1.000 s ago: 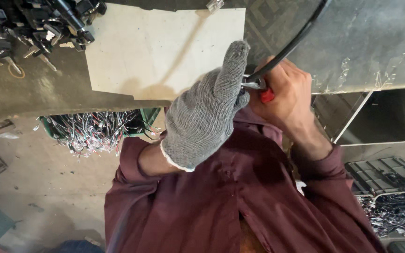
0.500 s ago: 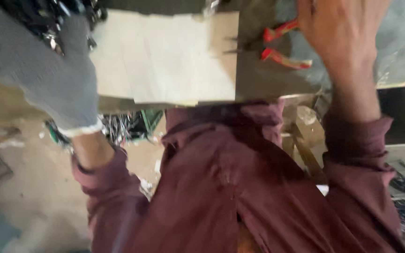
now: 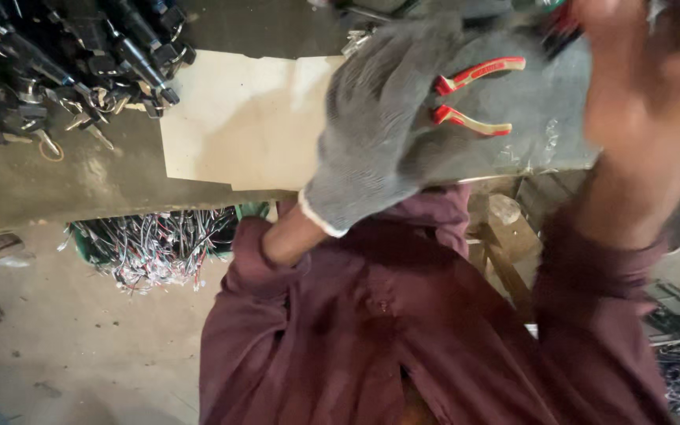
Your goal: The person holds a black cable and uses red-handled pliers to strip the outer insulation from its ends, pulling the cut jacket off to expose inner colored wires. They work through the cable section by section at the workbench, setting the processed cable aside when finished.
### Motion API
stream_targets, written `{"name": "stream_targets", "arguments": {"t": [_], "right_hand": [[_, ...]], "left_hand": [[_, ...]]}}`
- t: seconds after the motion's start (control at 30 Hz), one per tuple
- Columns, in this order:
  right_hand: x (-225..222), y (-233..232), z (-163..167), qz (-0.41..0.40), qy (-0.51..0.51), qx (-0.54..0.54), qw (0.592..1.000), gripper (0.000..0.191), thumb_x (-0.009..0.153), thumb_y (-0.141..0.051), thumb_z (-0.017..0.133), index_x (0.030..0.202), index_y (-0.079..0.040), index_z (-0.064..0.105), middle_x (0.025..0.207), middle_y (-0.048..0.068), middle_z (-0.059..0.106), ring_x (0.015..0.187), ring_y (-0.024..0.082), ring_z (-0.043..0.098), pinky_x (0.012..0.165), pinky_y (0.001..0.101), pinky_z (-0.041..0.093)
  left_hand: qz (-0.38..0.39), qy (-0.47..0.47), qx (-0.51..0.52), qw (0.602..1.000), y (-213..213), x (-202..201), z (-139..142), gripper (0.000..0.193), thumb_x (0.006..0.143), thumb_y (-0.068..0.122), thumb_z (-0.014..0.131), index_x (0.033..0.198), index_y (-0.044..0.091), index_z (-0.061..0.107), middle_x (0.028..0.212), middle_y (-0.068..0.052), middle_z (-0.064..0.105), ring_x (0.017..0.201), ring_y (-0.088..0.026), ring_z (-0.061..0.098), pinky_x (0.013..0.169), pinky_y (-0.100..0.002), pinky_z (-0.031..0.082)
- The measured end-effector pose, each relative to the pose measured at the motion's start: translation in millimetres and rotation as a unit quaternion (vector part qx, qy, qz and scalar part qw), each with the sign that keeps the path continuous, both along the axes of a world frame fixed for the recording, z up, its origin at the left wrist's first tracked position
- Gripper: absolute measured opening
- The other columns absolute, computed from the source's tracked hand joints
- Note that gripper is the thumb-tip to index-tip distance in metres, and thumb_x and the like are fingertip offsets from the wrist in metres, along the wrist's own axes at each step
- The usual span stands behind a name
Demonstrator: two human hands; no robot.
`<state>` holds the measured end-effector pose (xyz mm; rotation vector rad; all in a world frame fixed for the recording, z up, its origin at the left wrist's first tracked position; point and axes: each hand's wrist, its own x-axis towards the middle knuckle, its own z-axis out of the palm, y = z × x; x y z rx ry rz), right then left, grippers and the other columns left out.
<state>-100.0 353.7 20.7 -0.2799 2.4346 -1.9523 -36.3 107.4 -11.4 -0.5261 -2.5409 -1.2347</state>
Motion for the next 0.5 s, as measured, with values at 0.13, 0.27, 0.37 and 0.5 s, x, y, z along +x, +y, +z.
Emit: {"name": "stream_targets", "arguments": {"t": [0.13, 0.27, 0.37, 0.5], "right_hand": [[23, -33, -25, -0.03, 0.011, -0.274, 0.961, 0.014, 0.121, -0.008, 0.066, 0.114, 0.001, 0.058, 0.092, 0.017, 0.063, 0.073, 0.024, 0.056, 0.065, 0.0321, 0.041], [19, -22, -70, -0.054, -0.002, -0.306, 0.95, 0.015, 0.125, -0.006, 0.064, 0.117, 0.004, 0.056, 0.095, 0.019, 0.063, 0.073, 0.023, 0.055, 0.065, 0.0311, 0.04], [21, -18, -81, -0.052, -0.02, -0.302, 0.952, 0.018, 0.123, -0.012, 0.063, 0.115, 0.003, 0.056, 0.098, 0.017, 0.064, 0.079, 0.021, 0.057, 0.069, 0.0296, 0.043], [29, -27, -77, -0.025, 0.003, -0.28, 0.96, 0.025, 0.123, -0.019, 0.063, 0.115, 0.003, 0.055, 0.106, 0.012, 0.062, 0.092, 0.019, 0.061, 0.084, 0.029, 0.049]], "left_hand": [[0.033, 0.042, -0.047, 0.997, 19, -21, 5, 0.084, 0.089, 0.055, 0.082, 0.15, 0.016, 0.039, 0.129, -0.01, 0.057, 0.119, -0.033, 0.057, 0.103, -0.046, 0.042], [0.036, 0.082, -0.183, 0.979, 6, -36, 13, 0.071, 0.078, 0.034, 0.079, 0.142, 0.017, 0.052, 0.12, -0.008, 0.061, 0.11, -0.032, 0.059, 0.094, -0.047, 0.041], [-0.025, 0.087, -0.132, 0.987, -12, -40, 14, 0.041, 0.092, 0.024, 0.076, 0.13, 0.016, 0.061, 0.109, -0.005, 0.063, 0.101, -0.03, 0.06, 0.093, -0.047, 0.044], [0.051, 0.109, -0.122, 0.985, -10, -57, 1, 0.013, 0.097, 0.025, 0.076, 0.095, 0.015, 0.069, 0.082, -0.006, 0.066, 0.075, -0.031, 0.061, 0.069, -0.045, 0.047]]}}
